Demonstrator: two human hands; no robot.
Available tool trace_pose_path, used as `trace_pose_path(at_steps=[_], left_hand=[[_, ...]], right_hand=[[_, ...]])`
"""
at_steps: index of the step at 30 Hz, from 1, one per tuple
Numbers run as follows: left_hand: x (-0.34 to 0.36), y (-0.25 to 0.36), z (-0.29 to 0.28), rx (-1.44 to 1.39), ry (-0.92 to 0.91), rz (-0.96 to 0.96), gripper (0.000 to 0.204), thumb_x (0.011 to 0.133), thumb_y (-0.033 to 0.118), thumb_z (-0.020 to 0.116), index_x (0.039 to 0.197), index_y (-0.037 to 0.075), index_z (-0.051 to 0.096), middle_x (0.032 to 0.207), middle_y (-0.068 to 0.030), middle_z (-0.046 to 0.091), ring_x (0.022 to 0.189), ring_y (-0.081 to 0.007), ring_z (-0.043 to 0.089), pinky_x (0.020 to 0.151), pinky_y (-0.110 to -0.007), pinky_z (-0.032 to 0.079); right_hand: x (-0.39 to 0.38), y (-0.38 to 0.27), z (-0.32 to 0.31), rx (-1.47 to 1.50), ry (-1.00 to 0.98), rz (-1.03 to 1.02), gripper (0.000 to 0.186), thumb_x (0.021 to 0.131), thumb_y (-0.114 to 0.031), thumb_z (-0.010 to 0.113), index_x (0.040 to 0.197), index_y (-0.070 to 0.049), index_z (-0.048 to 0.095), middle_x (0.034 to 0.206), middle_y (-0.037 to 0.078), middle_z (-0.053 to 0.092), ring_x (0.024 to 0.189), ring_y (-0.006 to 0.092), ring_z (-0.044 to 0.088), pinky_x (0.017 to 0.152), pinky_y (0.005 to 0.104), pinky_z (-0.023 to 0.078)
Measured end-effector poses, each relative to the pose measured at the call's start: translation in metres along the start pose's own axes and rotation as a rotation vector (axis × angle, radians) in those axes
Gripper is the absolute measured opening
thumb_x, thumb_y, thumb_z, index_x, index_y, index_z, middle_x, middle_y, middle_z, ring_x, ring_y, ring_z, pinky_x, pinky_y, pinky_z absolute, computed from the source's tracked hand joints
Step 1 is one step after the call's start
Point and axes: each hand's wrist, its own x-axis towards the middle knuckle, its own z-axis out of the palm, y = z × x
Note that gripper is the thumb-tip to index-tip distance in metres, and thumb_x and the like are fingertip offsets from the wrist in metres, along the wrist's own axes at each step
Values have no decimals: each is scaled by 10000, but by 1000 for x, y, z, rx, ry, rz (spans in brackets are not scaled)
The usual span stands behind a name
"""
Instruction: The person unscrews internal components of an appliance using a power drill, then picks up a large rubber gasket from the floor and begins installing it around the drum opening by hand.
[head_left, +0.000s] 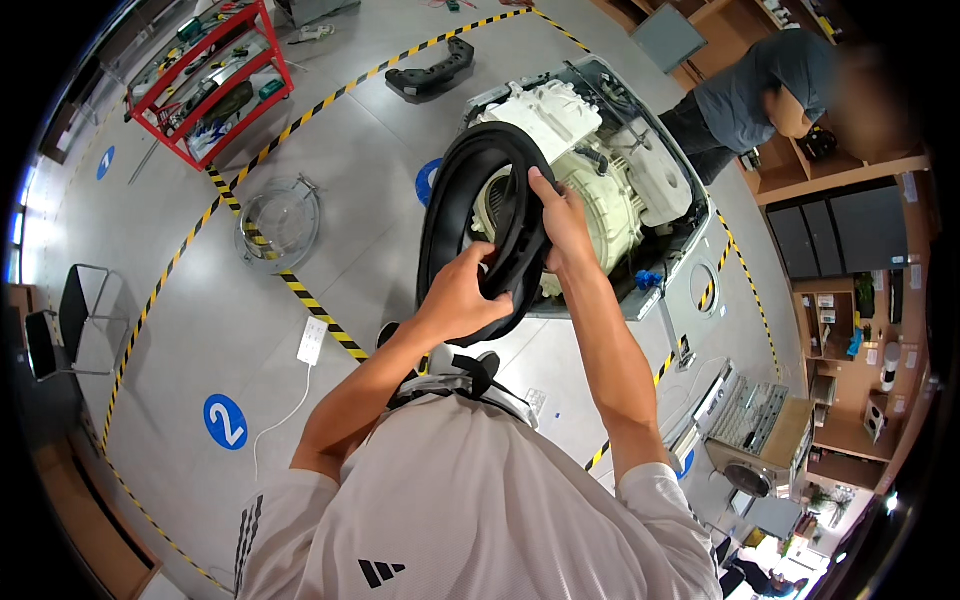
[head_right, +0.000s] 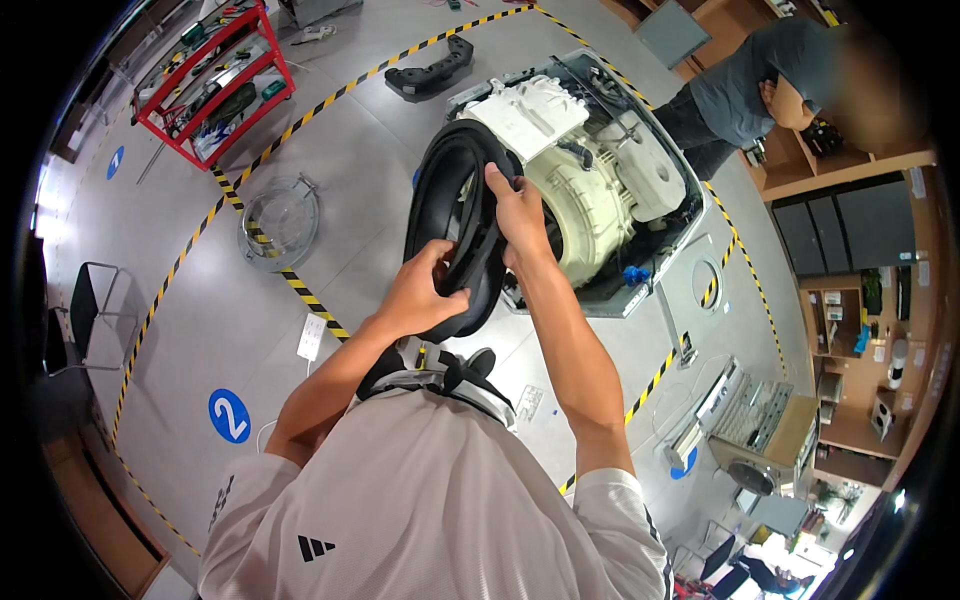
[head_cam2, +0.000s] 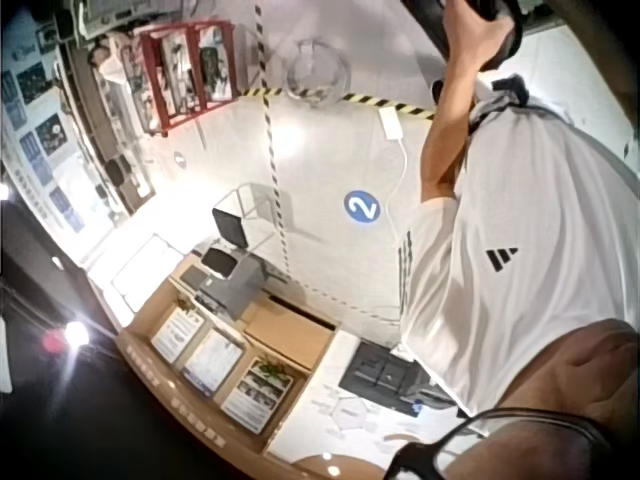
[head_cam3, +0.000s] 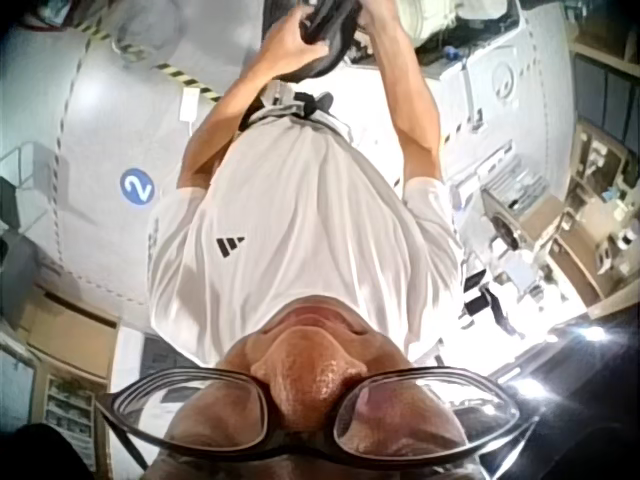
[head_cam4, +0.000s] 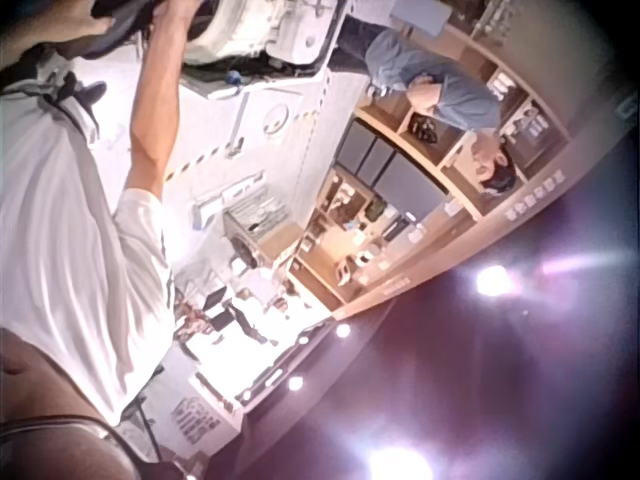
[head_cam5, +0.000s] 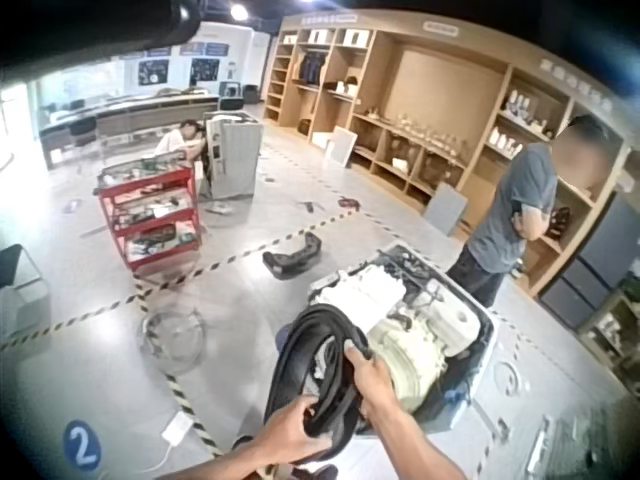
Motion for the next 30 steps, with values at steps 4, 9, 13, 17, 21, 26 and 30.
trace_pose_path(at_steps=[4, 9, 13, 17, 21, 26, 30], left_hand=[[8, -10, -11, -55, 13, -60, 566, 668, 172, 680, 1129, -41, 428, 965, -150, 566, 876, -205, 556, 807, -295, 427], [26, -19, -41, -266, 136, -175, 438, 713, 152, 672, 1059, -28, 472, 925, -105, 547, 827, -144, 527, 737, -278, 427], [27, -2, -52, -420, 73, -229, 384, 744, 161, 673, 1023, -39, 501, 928, -104, 549, 836, -145, 527, 738, -279, 429], [28, 10, -57, -446, 30, -323, 418, 765, 226, 682, 1035, -45, 515, 934, -103, 552, 841, -147, 529, 744, -265, 426], [30, 13, -61, -367, -93, -310, 394, 807, 281, 652, 1015, -36, 546, 904, -77, 565, 813, -117, 532, 713, -235, 425], [38, 9, -83, -189, -192, -295, 467, 876, 460, 522, 757, 14, 591, 694, 13, 519, 617, -62, 440, 539, -240, 355], [36, 8, -106, 77, -222, -327, 670, 830, 619, 470, 491, 45, 398, 537, 21, 322, 568, -97, 333, 497, -294, 266]], right_hand=[[-20, -18, -3, -57, -153, 131, 422, 856, -315, 603, 1066, 35, 494, 939, 115, 561, 791, 162, 578, 698, 298, 490], [-25, -10, -21, -47, -131, -106, 249, 896, -221, 557, 1034, -14, 543, 825, 48, 595, 733, 118, 581, 670, 247, 495], [-24, 40, -60, -247, -72, -289, 222, 873, -141, 587, 1040, 1, 555, 877, 64, 615, 758, 144, 607, 680, 264, 502], [-52, 68, -56, -929, -15, -737, 603, 596, -48, 777, 1132, -38, 501, 1104, 227, 514, 990, 306, 536, 834, 416, 440], [-68, 56, -26, -1114, -94, -1232, 960, 411, -41, 791, 1279, -78, 382, 1384, 267, 251, 1286, 427, 266, 1007, 619, 185], [-49, 34, 2, -1197, -369, -1322, 814, 479, -13, 701, 1247, -87, 444, 1284, 220, 386, 1233, 385, 361, 1006, 627, 173], [-47, 32, 37, -1110, -410, -1285, 711, 483, 28, 662, 1172, -29, 494, 1041, 178, 421, 1118, 372, 422, 991, 630, 210]])
